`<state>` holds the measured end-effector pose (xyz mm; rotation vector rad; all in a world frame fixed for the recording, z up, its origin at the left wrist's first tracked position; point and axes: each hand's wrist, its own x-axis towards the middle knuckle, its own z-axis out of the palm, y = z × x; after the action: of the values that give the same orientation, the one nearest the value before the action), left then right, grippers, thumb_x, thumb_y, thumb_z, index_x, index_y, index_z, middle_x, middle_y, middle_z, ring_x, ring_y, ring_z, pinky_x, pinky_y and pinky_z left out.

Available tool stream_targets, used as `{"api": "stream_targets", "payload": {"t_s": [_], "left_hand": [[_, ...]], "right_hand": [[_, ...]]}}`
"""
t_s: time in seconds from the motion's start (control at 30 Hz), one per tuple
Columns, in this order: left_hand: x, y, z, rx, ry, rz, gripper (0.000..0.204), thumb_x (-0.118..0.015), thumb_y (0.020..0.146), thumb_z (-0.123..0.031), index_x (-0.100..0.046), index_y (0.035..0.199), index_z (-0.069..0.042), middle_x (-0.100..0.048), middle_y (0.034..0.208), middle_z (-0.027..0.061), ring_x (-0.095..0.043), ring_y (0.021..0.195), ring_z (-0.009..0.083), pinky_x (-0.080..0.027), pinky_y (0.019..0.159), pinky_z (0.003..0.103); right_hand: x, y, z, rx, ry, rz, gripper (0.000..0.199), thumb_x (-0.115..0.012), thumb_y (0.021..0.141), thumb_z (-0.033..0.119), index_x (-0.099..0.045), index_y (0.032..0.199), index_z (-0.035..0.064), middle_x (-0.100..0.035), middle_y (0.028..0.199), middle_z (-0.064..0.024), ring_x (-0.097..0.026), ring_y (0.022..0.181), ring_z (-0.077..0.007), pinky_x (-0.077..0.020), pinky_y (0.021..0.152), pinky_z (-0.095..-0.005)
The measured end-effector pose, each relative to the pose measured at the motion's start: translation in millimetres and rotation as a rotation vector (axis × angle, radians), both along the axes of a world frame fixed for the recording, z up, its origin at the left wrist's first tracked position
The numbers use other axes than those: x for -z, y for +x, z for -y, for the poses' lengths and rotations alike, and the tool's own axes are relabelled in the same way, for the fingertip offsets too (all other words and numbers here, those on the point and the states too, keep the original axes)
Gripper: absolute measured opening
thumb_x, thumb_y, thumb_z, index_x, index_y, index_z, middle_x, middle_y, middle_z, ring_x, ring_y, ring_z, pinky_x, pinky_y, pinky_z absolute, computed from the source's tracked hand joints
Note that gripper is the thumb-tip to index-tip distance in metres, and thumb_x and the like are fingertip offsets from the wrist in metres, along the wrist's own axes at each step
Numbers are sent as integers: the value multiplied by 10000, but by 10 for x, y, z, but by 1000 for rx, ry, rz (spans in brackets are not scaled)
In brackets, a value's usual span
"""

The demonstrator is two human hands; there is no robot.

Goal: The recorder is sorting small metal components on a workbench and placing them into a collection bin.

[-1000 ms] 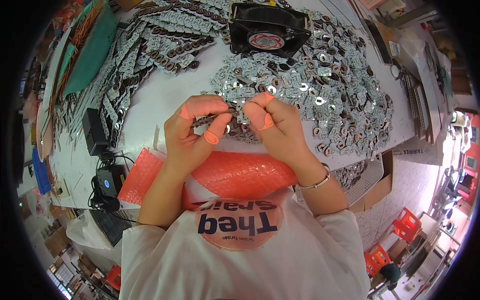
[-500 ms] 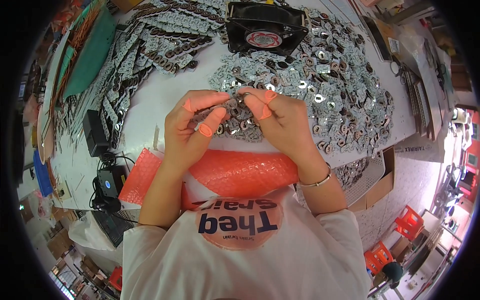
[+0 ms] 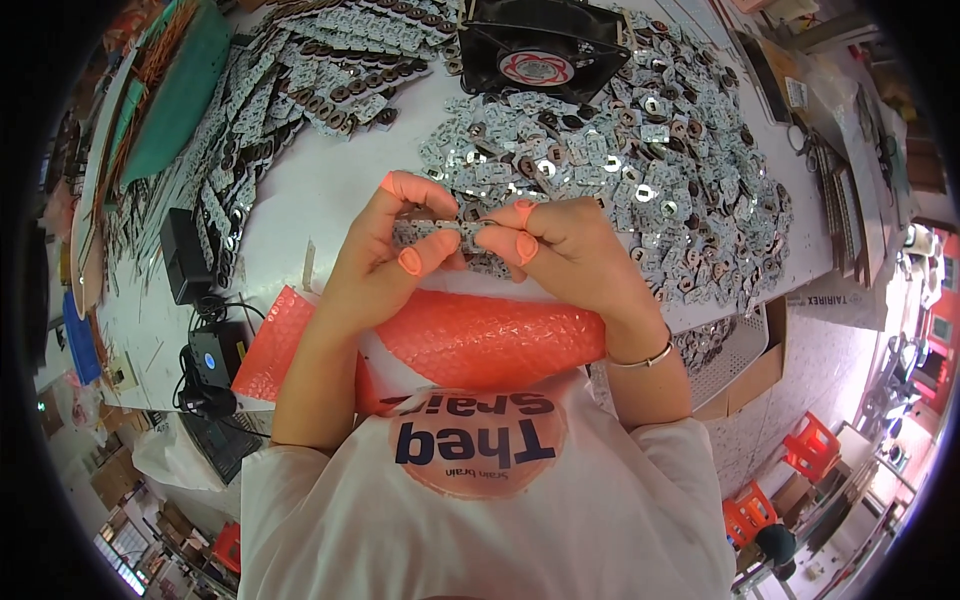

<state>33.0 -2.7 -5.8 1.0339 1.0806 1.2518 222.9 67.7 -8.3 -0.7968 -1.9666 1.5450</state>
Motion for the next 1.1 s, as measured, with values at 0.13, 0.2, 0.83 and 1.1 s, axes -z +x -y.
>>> {"api": "stream_targets", "payload": {"t_s": [0.13, 0.2, 0.83, 1.1], "left_hand": [[-46, -29, 23, 50, -157, 116, 190, -608, 839, -54, -514, 998, -10, -528, 985, 92, -597, 751, 146, -529, 651, 264], [-48, -72, 35, 218, -192, 349, 208, -605, 835, -42, -506, 1015, -8, -528, 991, 92, -597, 781, 157, -537, 655, 272], [99, 159, 5, -271, 305, -274, 187, -645, 792, 1, -571, 961, -30, -617, 901, 67, -600, 795, 129, -493, 673, 243], [116, 133, 35, -185, 445, -344, 183, -645, 798, 4, -572, 963, -26, -629, 915, 86, -611, 798, 142, -495, 686, 241]], "right_hand": [[-47, -5, 58, 9, -94, -54, 155, -584, 887, 149, -603, 825, 9, -511, 542, 8, -445, 442, -56, -320, 411, -201], [-64, 12, 97, -21, -363, -168, 171, -568, 902, 170, -581, 831, 15, -495, 558, 16, -405, 431, -45, -288, 402, -198], [-27, -105, 154, 252, -191, -135, 180, -548, 916, 186, -541, 807, 42, -445, 588, 36, -399, 490, -33, -308, 444, -190], [-52, -126, 227, 303, -239, -168, 175, -555, 917, 202, -552, 836, 46, -458, 539, 26, -398, 435, -36, -294, 405, -187]]}}
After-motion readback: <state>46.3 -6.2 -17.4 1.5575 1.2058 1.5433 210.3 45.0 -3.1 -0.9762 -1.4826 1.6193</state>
